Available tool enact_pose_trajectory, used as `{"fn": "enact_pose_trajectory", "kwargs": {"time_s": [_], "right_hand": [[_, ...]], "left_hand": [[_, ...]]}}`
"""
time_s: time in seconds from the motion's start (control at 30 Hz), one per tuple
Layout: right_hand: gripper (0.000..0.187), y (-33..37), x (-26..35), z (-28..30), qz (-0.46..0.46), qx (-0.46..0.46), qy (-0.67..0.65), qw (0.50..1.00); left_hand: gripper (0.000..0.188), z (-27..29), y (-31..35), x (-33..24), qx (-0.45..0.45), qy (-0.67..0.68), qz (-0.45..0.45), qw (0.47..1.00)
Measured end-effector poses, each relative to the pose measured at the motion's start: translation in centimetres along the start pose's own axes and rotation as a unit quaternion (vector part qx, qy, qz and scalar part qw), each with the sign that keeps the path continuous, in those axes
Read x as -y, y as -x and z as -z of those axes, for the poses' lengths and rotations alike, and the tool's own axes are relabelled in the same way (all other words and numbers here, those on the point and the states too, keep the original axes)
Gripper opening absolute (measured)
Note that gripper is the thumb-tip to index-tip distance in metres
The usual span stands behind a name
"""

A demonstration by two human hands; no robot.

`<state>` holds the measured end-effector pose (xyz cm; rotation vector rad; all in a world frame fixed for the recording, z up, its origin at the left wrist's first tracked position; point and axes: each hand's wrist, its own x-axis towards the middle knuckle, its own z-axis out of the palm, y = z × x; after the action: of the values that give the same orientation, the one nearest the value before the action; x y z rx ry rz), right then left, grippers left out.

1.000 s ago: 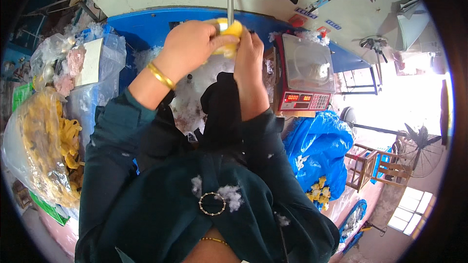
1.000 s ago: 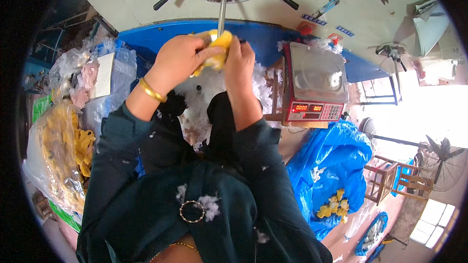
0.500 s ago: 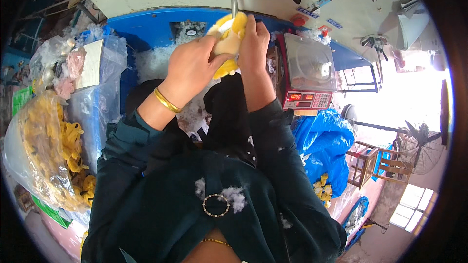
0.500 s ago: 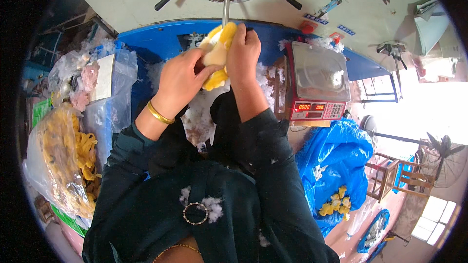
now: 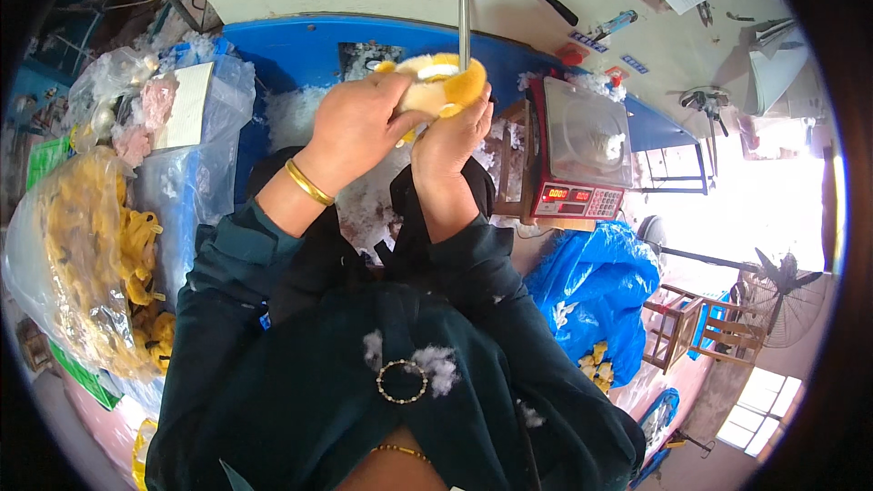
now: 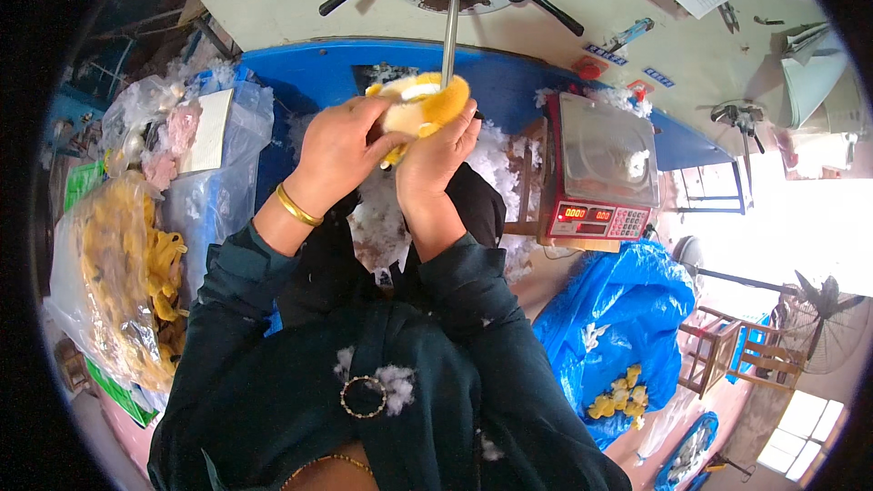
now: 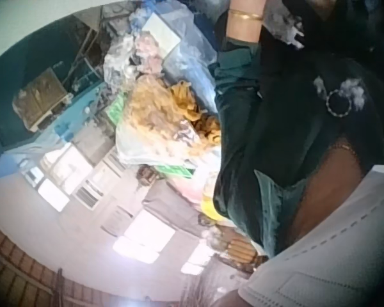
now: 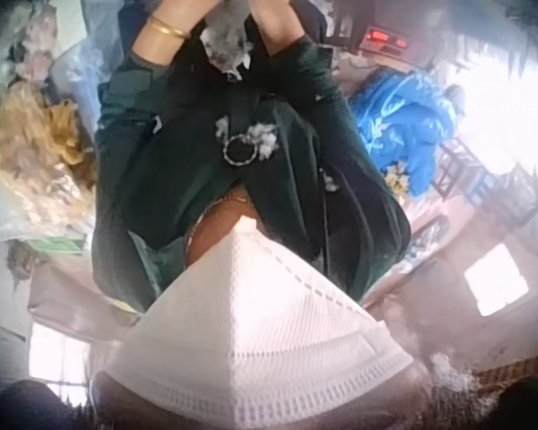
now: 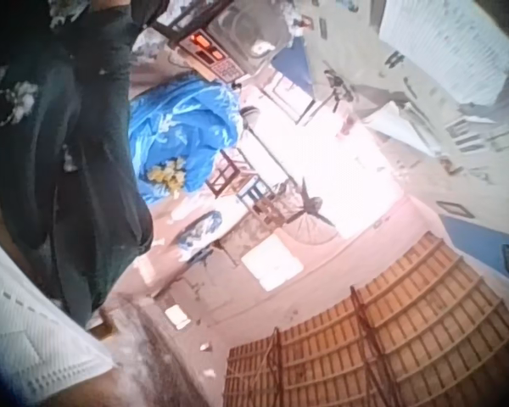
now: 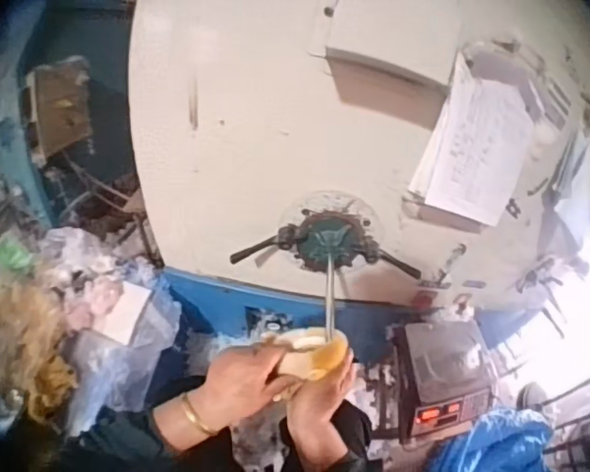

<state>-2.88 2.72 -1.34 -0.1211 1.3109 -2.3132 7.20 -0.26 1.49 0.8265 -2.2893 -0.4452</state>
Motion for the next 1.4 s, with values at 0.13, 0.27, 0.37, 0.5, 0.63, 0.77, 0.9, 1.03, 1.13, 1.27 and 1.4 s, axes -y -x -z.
{"fn": "enact_pose_trajectory", "kwargs": {"time_s": [0.13, 0.27, 0.37, 0.5, 0.63, 0.77, 0.9, 1.03, 1.13, 1.27, 1.4], "right_hand": [[0.035, -0.1, -0.1, 3.0, 0.171, 0.114, 0.186, 0.961], [0.023, 0.9, 2.5, 4.9, 0.06, 0.213, 0.194, 0.956], [0.03, 0.4, 5.5, 5.0, -0.069, 0.227, 0.103, 0.966], [0.032, -3.6, 6.1, 3.2, -0.271, 0.243, 0.075, 0.928], [0.037, -8.7, 2.8, 1.8, -0.366, 0.289, 0.0, 0.885], [0.033, -10.2, 3.0, 1.8, -0.41, 0.378, 0.076, 0.827], [0.024, -13.9, 0.9, 0.3, -0.231, 0.422, 0.172, 0.86], [0.027, -16.0, 0.2, -3.0, -0.138, 0.459, 0.164, 0.862], [0.029, -15.0, 0.2, -2.6, -0.112, 0.444, 0.177, 0.871], [0.026, -12.0, 2.0, -1.0, -0.133, 0.41, 0.214, 0.877], [0.018, -11.0, 2.3, 0.1, -0.113, 0.398, 0.25, 0.875]], "left_hand": [[0.036, -0.1, 1.1, -0.8, 0.03, 0.031, 0.0, 0.999], [0.044, -0.1, 2.5, -1.4, -0.031, 0.077, -0.038, 0.996], [0.043, -0.9, 3.4, -2.0, -0.052, 0.155, 0.099, 0.982], [0.034, -0.5, 2.3, -3.0, 0.152, 0.454, 0.271, 0.835], [0.037, -1.9, -1.2, -2.6, 0.161, 0.466, 0.331, 0.805], [0.041, -2.3, -1.2, -3.1, 0.156, 0.442, 0.279, 0.838], [0.014, -6.4, -1.8, -2.4, 0.003, -0.056, 0.031, 0.998], [0.014, -8.2, -4.8, 0.3, -0.037, -0.081, 0.025, 0.996], [0.016, -8.4, -4.5, 0.5, -0.027, -0.079, 0.027, 0.996], [0.012, -7.7, -2.7, -1.1, 0.027, -0.114, 0.06, 0.991], [0.013, -6.5, -1.2, -2.6, 0.066, -0.089, 0.074, 0.991]]}}
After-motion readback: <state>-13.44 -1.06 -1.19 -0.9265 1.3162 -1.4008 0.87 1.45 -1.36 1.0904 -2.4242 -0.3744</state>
